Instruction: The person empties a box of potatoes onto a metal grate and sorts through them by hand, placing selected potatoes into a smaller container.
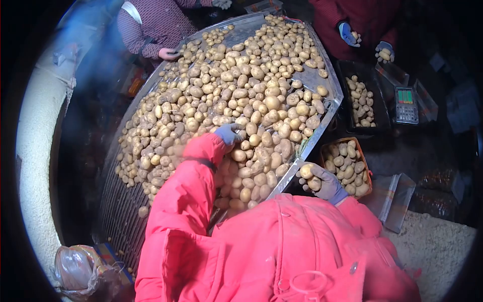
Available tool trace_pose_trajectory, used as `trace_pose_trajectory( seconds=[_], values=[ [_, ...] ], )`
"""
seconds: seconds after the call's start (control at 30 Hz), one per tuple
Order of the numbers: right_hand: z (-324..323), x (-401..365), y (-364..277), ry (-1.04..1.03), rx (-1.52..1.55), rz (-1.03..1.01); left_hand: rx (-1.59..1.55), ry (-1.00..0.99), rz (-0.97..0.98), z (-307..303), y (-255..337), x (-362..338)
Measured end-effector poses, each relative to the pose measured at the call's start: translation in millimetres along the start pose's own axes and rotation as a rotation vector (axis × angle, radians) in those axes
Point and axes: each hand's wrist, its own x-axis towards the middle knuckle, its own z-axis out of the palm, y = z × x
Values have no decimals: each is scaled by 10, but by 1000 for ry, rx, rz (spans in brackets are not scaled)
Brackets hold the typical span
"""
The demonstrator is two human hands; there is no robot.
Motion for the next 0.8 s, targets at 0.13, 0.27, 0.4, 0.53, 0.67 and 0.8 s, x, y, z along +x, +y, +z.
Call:
trace_pose_trajectory(
  seconds=[0.13,0.27,0.4,0.53,0.67,0.8],
  values=[
    [16,111,-41,-121,102,20,-454,130,235,58,-70,-248],
    [235,258,-136,-307,280,49,-171,3,109,565,652,-942],
    [96,398,6,-163,365,-35,174,-12,417,1175,1115,-1227],
    [-409,223,2,-211,586,-116,-383,-138,22,1310,1434,-1368],
    [-960,-489,-172,69,858,-353,-787,-163,119,1321,728,-1005],
    [-2940,-1492,55,795,642,-942,-1243,-164,-129,1432,726,-1175]
  ],
)
